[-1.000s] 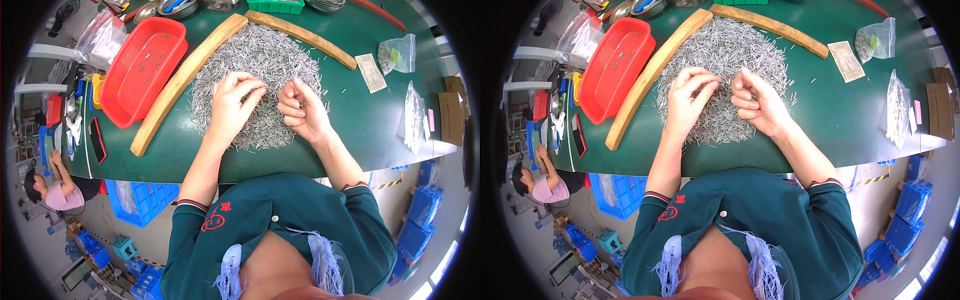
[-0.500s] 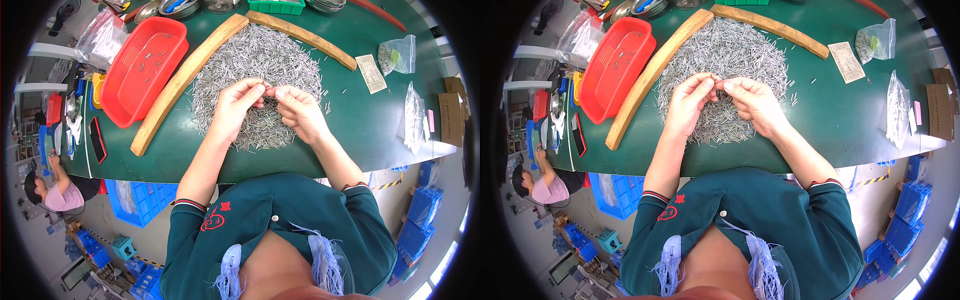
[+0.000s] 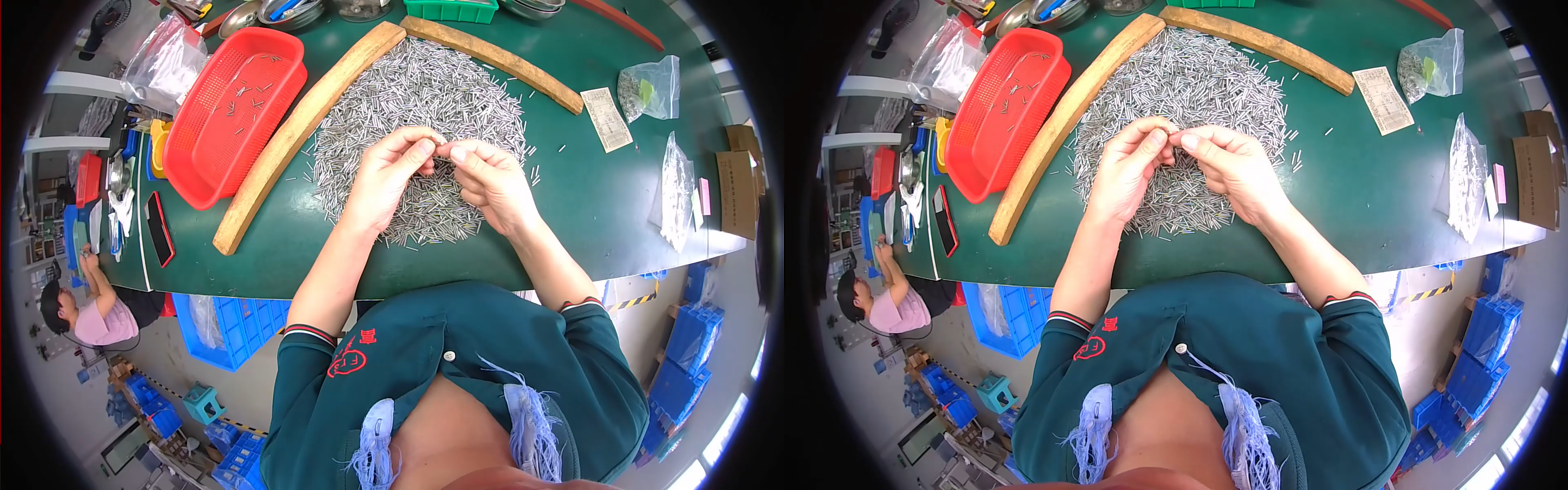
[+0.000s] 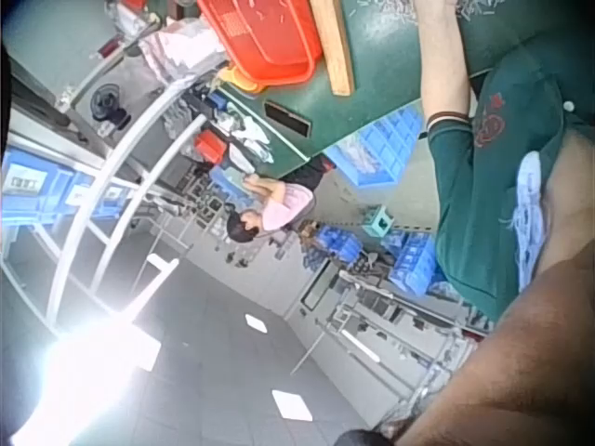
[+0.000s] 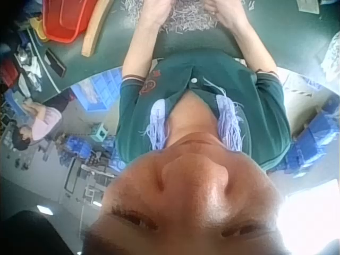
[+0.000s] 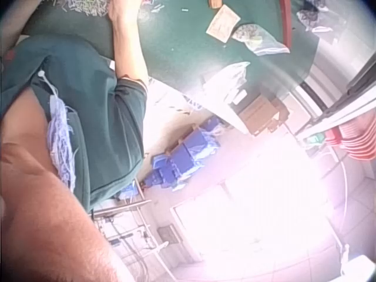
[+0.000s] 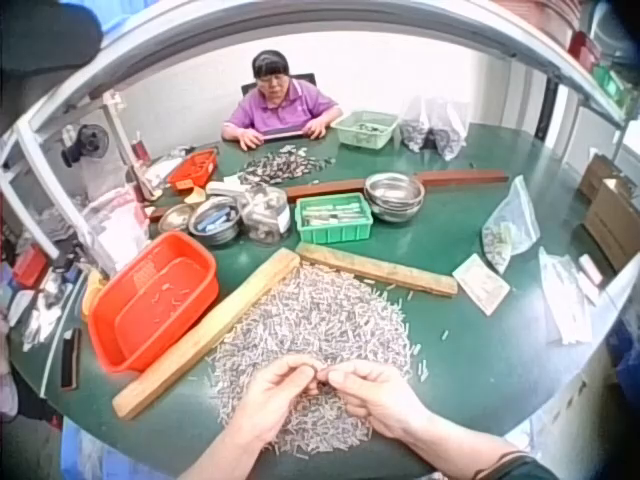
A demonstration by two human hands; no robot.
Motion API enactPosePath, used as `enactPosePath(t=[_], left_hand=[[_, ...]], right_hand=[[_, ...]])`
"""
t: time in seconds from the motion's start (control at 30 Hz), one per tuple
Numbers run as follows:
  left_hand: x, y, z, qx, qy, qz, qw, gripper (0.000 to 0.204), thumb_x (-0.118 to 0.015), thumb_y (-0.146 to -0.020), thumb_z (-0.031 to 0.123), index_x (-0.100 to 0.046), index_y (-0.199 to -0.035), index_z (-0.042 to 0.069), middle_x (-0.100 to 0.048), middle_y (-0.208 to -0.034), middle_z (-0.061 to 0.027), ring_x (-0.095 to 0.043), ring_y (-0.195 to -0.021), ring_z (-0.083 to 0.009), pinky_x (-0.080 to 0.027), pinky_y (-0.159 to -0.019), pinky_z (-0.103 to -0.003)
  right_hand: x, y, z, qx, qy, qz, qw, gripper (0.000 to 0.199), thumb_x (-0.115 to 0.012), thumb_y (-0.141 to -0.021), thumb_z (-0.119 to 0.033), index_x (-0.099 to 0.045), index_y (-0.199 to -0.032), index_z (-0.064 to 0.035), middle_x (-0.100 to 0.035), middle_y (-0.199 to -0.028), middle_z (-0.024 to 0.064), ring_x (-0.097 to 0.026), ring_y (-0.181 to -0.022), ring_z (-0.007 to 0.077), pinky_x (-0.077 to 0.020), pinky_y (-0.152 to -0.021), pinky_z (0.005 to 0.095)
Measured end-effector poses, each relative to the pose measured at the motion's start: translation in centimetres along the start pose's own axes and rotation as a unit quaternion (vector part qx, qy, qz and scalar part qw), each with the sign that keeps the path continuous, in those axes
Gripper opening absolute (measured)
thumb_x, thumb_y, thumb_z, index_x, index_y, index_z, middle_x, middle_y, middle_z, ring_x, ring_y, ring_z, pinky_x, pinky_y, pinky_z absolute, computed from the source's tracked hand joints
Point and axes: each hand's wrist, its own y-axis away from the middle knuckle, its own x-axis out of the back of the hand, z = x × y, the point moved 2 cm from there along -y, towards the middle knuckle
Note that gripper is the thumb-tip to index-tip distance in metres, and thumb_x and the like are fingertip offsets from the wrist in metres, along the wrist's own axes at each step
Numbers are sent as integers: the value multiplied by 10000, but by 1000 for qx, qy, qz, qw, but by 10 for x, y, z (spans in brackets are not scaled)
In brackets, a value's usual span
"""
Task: Sorting and inspecting small metal pins at a workbench and placing them into a plastic bag.
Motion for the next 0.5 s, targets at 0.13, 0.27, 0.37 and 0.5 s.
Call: enactPosePath(t=[0.13, 0.27, 0.37, 0.5], left_hand=[[0, 1, 2, -24, -42, 16, 999, 133, -579, -879, 80, -649, -983, 36, -596, -845, -8, -538, -755, -79, -456, -703, -215], [-3, 0, 10, -177, -267, 54, 946, 133, -631, -823, 57, -670, -950, 55, -601, -817, -23, -563, -749, -115, -466, -684, -239], [-9, 5, 15, -321, -490, 79, 807, 158, -675, -760, 54, -685, -917, 73, -596, -803, -40, -579, -748, -161, -475, -662, -266], [-16, 9, 18, -381, -531, 58, 755, 195, -685, -744, 59, -690, -938, 73, -594, -801, -46, -582, -727, -179, -477, -630, -270]], right_hand=[[-1, 0, -1, 2, 0, 5, 1000, 194, -609, -880, -180, -648, -991, -26, -449, -612, -94, -261, -457, -14, -177, -394, 170], [-2, 1, 0, 14, 38, 30, 999, 208, -618, -876, -189, -645, -1003, -27, -471, -632, -92, -275, -462, -15, -181, -393, 170], [-2, 0, 1, 87, 116, 60, 988, 201, -620, -876, -203, -636, -988, -36, -496, -654, -88, -282, -465, -21, -183, -393, 169], [6, -4, 2, 13, 31, 21, 999, 167, -590, -897, -222, -591, -934, -59, -432, -622, -104, -268, -467, -23, -176, -384, 160]])
